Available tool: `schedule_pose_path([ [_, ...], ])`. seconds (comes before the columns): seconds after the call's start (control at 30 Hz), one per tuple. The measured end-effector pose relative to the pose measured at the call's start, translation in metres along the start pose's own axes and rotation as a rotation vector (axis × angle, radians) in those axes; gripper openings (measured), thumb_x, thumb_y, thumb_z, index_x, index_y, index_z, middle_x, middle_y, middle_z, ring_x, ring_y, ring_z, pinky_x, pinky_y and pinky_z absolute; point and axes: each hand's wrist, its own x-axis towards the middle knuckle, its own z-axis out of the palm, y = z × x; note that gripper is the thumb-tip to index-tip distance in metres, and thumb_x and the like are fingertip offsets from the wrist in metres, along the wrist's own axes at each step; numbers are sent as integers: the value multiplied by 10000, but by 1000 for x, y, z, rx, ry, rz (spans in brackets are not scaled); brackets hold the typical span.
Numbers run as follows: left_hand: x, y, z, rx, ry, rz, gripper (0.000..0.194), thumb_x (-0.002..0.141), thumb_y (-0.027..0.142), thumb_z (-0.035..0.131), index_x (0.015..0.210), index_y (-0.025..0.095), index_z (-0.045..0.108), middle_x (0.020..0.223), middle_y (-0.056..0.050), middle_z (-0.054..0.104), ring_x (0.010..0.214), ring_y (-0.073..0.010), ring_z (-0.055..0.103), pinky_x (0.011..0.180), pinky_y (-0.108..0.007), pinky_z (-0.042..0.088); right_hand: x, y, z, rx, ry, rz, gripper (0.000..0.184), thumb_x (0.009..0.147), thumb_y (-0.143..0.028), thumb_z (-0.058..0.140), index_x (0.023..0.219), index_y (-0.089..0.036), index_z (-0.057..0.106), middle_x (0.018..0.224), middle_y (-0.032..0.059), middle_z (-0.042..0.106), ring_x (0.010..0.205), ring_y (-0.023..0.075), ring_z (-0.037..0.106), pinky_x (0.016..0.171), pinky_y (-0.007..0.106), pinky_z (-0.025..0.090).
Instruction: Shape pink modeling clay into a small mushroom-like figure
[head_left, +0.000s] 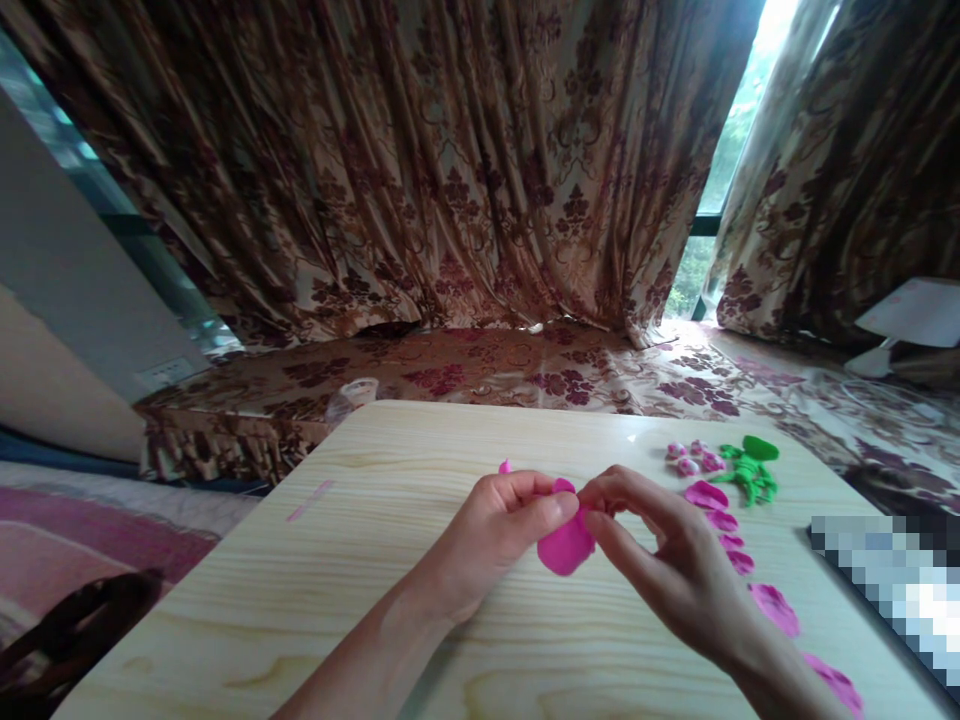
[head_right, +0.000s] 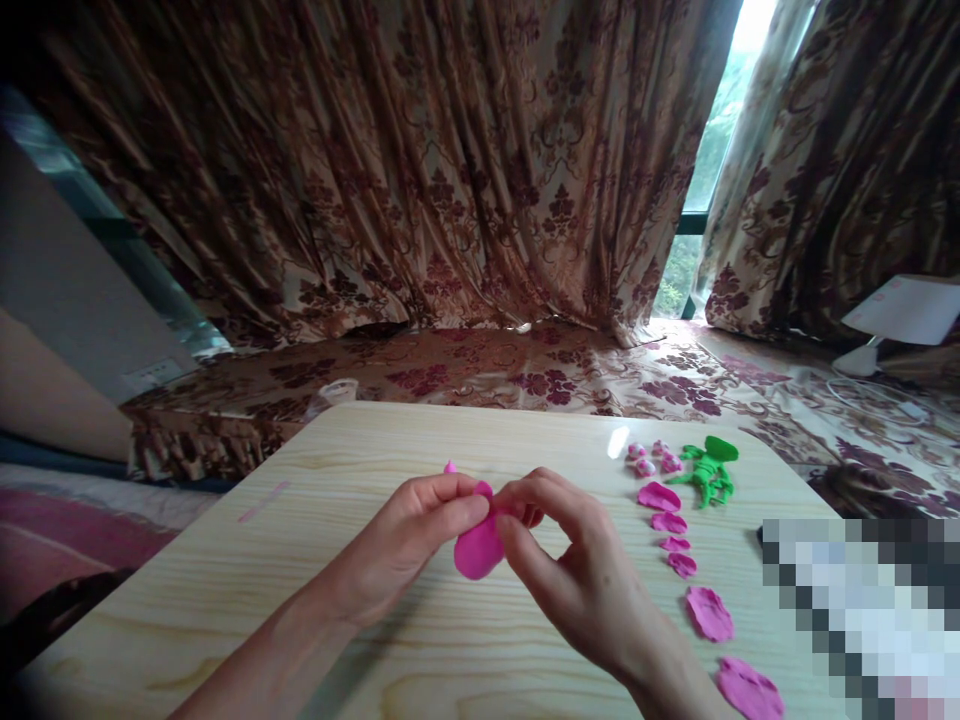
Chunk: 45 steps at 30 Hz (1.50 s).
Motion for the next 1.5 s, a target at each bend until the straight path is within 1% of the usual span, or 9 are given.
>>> schedule_pose_path([
  [0.17,0,-1,0,-38,42,-9,144,780,266,661,712,140,658,661,17,590,645,-93,486,663,-218,365,-1,5,-2,105,44,74,71,880,-254,534,933,-212,554,872,18,610,825,158,586,726,275,480],
  [0.33,0,-1,-1,-51,34,1,168,804,301,634,769,143,677,721,0,596,692,-103,475,693,-225,366,3,3,-5,-3,-19,85,80,866,-263,553,838,-203,598,813,9,628,792,154,582,732,280,469],
  [0.6,1,-5,-2,134,10,14,194,788,311,640,704,137,647,633,18,555,624,-100,448,626,-236,340,4,1,-7,-62,-23,22,137,869,-229,548,763,-201,629,774,6,615,737,135,568,664,256,440],
  [0.87,1,-7,0,273,-21,8,177,774,319,658,714,155,688,676,2,607,701,-134,509,711,-272,373,5,2,-3,-27,23,2,159,873,-224,547,740,-187,626,748,12,604,710,134,569,644,254,440],
  [1.03,1,-3,1,137,-39,-38,163,773,312,663,728,155,680,704,-2,621,702,-133,526,695,-265,373,5,3,-7,31,63,89,169,913,-282,494,926,-205,645,900,28,652,838,153,609,711,250,465],
  [1.2,1,-2,1,108,-50,-37,169,764,306,680,704,148,665,672,12,604,680,-119,501,686,-256,355,5,2,-5,-6,19,45,169,879,-272,545,748,-187,610,751,7,591,729,137,558,677,247,447],
  [1.33,2,-4,1,37,-47,-36,167,778,289,676,707,139,663,687,9,606,679,-105,492,691,-242,352,3,3,-6,51,53,114,199,917,-338,485,862,-197,615,847,18,618,814,146,578,703,244,445],
  [1.4,2,-3,0,-18,-25,-19,149,784,284,674,754,138,676,736,0,621,708,-105,496,721,-242,358,3,4,-8,80,19,154,199,919,-359,482,912,-206,609,888,17,632,861,154,583,741,252,446],
  [1.5,2,-2,-2,-94,-14,6,138,802,281,656,831,149,683,805,-8,629,748,-108,499,746,-243,362,2,5,-10,71,-55,163,191,910,-347,502,836,-199,597,823,7,622,818,149,569,728,257,439],
])
